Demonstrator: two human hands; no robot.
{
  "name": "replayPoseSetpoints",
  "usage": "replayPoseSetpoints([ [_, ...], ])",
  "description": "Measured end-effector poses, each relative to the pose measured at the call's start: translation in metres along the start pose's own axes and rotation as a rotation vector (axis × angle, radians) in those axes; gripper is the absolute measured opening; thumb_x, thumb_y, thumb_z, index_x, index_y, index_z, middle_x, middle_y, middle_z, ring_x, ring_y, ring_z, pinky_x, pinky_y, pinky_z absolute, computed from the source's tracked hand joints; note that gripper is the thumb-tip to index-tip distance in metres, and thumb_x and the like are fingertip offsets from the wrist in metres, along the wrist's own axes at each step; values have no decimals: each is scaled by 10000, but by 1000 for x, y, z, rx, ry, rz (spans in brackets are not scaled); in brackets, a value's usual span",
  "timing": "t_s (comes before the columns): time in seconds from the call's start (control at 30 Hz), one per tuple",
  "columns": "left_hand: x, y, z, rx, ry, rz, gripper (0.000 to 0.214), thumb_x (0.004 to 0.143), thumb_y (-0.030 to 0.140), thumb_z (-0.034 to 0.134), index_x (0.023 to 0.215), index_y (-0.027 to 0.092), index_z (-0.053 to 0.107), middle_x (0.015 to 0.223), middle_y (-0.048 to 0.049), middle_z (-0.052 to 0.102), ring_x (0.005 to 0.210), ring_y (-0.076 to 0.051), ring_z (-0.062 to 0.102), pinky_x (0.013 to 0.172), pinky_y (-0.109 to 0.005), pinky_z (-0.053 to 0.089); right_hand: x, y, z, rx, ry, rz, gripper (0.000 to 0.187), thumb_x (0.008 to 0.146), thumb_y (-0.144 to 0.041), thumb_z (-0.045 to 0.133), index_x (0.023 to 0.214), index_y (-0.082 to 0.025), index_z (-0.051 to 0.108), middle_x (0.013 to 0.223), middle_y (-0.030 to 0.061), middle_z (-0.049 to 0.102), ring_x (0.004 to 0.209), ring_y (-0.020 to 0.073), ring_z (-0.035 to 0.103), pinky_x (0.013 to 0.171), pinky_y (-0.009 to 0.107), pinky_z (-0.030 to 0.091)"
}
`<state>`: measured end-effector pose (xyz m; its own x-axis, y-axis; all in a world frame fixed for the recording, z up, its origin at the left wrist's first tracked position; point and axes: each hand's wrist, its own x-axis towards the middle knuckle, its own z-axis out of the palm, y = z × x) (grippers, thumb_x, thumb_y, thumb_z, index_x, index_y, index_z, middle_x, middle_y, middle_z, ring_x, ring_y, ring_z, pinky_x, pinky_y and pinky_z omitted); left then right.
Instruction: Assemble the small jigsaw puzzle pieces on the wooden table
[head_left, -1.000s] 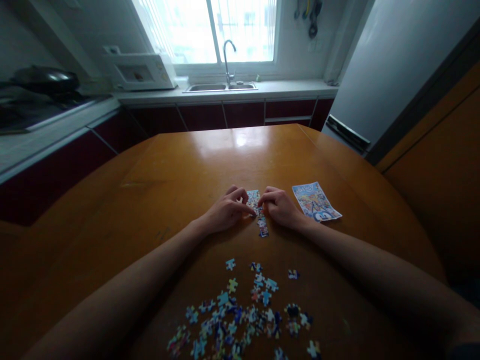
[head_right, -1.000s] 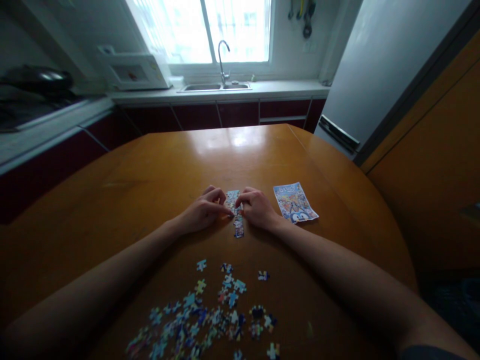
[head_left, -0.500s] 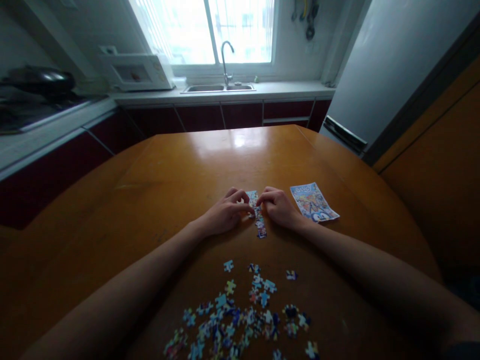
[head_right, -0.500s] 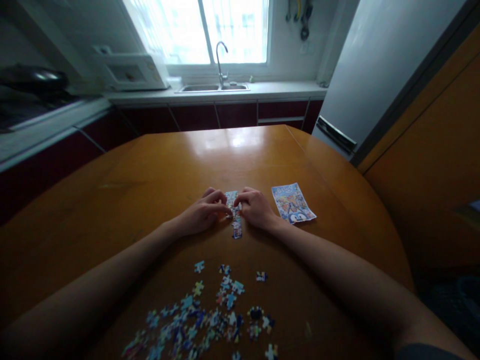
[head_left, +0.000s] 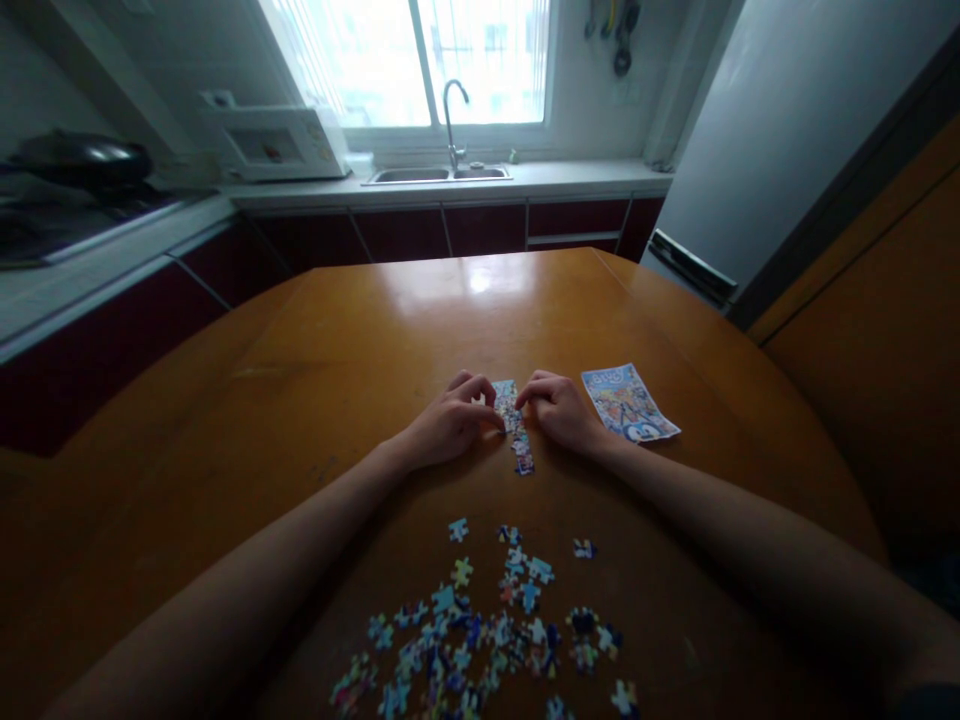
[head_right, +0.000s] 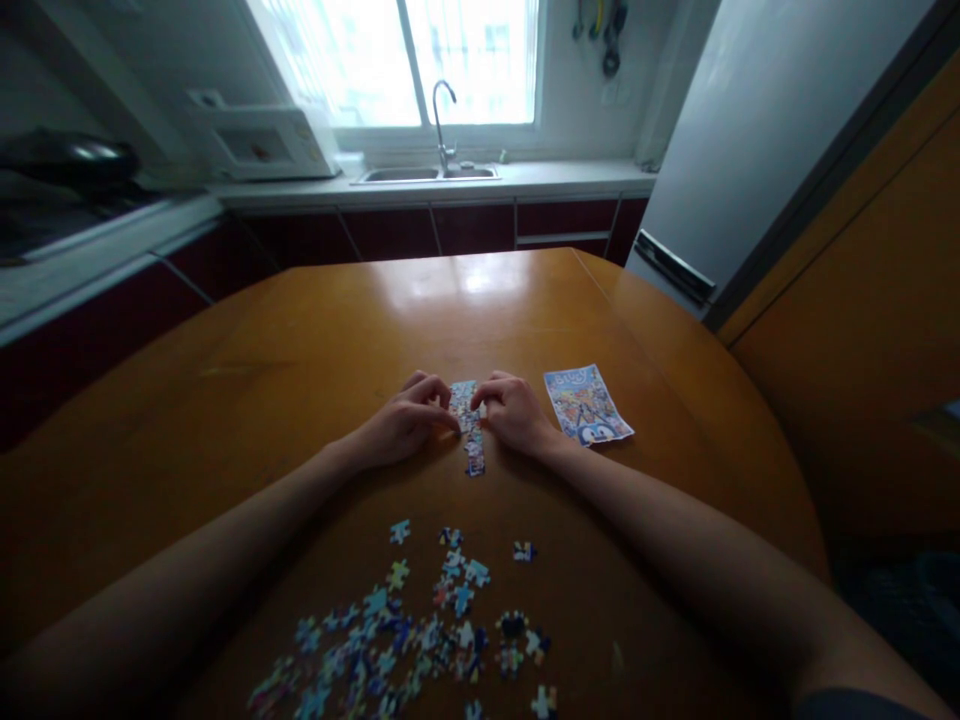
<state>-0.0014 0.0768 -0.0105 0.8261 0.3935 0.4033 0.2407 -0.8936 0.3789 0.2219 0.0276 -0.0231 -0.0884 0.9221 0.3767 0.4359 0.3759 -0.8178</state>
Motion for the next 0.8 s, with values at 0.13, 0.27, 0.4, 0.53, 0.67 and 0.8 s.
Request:
replayPoseSetpoints([
  [0.13, 0, -3, 1, 6, -16, -8, 459, 824, -46, 495, 932, 296, 782, 1003, -50, 577, 994, -211, 471, 928, -359, 444, 0, -2, -1, -14, -6, 3, 358, 748, 33, 464, 688, -181, 745, 742, 18, 623, 727, 145, 572, 704, 267, 434],
  [0.27, 1, 0, -1, -6, -52, -7, 481, 748, -74, 486, 950, 269, 755, 1026, -46, 575, 1019, -221, 467, 960, -382, 435, 0, 0, -1, -8, -6, -12, 355, 743, 26, 457, 698, -180, 742, 745, 22, 626, 730, 151, 574, 706, 278, 436],
  [0.4, 2, 3, -2, 1, -18, -42, 463, 678, -86, 453, 936, 208, 701, 1013, -54, 576, 1020, -221, 469, 939, -368, 441, 0, 0, -2, 7, 5, -9, 356, 735, 20, 450, 694, -185, 738, 731, 16, 626, 729, 149, 577, 711, 278, 438],
  [0.53, 2, -1, 1, 41, 106, -103, 384, 715, -71, 448, 875, 192, 677, 961, -46, 575, 977, -209, 476, 879, -343, 443, 1, -1, -2, 8, 7, 5, 347, 744, 11, 455, 692, -183, 738, 730, 19, 627, 725, 151, 579, 709, 280, 438],
  [0.67, 1, -7, 5, 70, 174, -152, 339, 752, -41, 482, 876, 200, 686, 944, -43, 572, 965, -209, 480, 861, -346, 442, 0, -1, -2, 3, -4, 11, 346, 753, 10, 460, 693, -180, 742, 732, 20, 619, 722, 152, 582, 695, 279, 434],
  [0.8, 1, -9, 5, 76, 183, -167, 331, 763, -34, 498, 882, 206, 694, 944, -43, 572, 968, -209, 484, 865, -353, 443, 0, 0, -2, -1, -10, 4, 347, 760, 10, 462, 695, -180, 745, 727, 17, 611, 718, 149, 580, 687, 275, 430],
])
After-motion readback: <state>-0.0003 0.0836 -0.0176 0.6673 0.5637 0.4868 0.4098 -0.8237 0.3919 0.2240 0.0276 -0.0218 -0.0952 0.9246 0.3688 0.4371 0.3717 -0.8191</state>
